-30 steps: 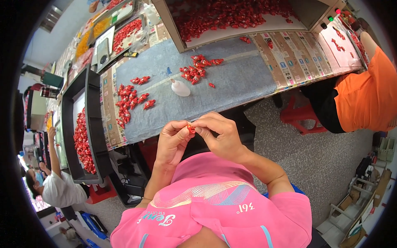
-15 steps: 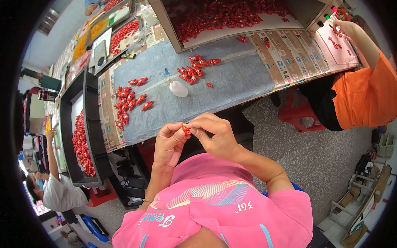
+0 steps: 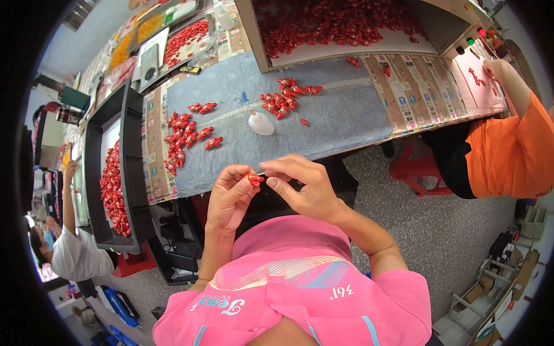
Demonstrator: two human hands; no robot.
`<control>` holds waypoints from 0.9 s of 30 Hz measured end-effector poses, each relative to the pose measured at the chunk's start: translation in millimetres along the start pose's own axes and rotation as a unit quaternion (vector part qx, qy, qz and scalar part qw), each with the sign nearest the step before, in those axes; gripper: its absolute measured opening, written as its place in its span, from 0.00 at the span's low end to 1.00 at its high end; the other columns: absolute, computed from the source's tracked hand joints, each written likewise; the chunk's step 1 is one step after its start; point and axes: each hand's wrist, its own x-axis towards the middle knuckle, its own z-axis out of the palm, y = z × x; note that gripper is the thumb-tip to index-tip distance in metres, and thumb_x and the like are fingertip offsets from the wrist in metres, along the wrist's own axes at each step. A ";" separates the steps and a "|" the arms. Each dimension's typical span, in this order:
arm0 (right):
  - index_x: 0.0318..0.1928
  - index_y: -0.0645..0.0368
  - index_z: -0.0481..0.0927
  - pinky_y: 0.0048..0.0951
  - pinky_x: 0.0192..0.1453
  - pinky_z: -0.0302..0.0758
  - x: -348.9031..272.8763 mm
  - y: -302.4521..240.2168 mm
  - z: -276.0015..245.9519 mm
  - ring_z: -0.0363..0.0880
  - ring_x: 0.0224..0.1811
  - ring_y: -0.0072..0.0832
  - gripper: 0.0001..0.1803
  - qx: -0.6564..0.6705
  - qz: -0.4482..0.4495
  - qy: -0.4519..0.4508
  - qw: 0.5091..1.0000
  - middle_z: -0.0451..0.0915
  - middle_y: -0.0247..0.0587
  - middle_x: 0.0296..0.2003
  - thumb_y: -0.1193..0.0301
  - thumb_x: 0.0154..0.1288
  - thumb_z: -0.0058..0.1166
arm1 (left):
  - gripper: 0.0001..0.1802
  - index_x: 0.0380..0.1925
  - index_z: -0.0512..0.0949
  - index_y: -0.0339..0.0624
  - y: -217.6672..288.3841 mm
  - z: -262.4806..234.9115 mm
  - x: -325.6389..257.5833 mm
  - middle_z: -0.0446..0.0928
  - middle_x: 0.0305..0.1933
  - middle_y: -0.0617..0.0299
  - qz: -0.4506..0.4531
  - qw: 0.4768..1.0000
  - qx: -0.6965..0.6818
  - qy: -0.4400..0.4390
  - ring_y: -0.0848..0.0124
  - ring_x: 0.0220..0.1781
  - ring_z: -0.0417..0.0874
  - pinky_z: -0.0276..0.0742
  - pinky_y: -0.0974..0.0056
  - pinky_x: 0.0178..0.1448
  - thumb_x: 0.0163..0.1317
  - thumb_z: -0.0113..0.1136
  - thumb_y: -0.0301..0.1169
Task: The person assembles small red toy parts by applying glue from a glue bottle to them.
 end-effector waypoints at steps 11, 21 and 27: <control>0.39 0.63 0.83 0.22 0.34 0.75 -8.0 12.4 -6.1 0.80 0.31 0.24 0.08 -0.032 0.019 0.011 0.999 0.82 0.42 0.35 0.78 0.59 0.59 | 0.10 0.39 0.79 0.34 49.7 -42.0 6.0 0.80 0.39 0.61 0.219 0.905 0.353 0.093 0.74 0.40 0.81 0.78 0.72 0.45 0.56 0.64 0.18; 0.38 0.63 0.83 0.23 0.38 0.75 -10.9 13.8 -5.5 0.81 0.34 0.27 0.06 -0.022 0.060 0.000 0.998 0.82 0.42 0.33 0.78 0.60 0.59 | 0.12 0.33 0.82 0.38 65.5 -51.5 15.4 0.80 0.34 0.59 0.342 0.629 0.679 0.164 0.64 0.38 0.78 0.73 0.64 0.42 0.45 0.69 0.20; 0.39 0.64 0.83 0.22 0.33 0.74 -12.3 19.5 -7.1 0.78 0.28 0.23 0.07 -0.017 0.042 0.012 0.999 0.82 0.42 0.33 0.79 0.59 0.59 | 0.14 0.35 0.81 0.38 64.0 -52.5 16.0 0.79 0.35 0.58 0.353 0.567 0.724 0.173 0.61 0.39 0.77 0.72 0.62 0.44 0.44 0.69 0.21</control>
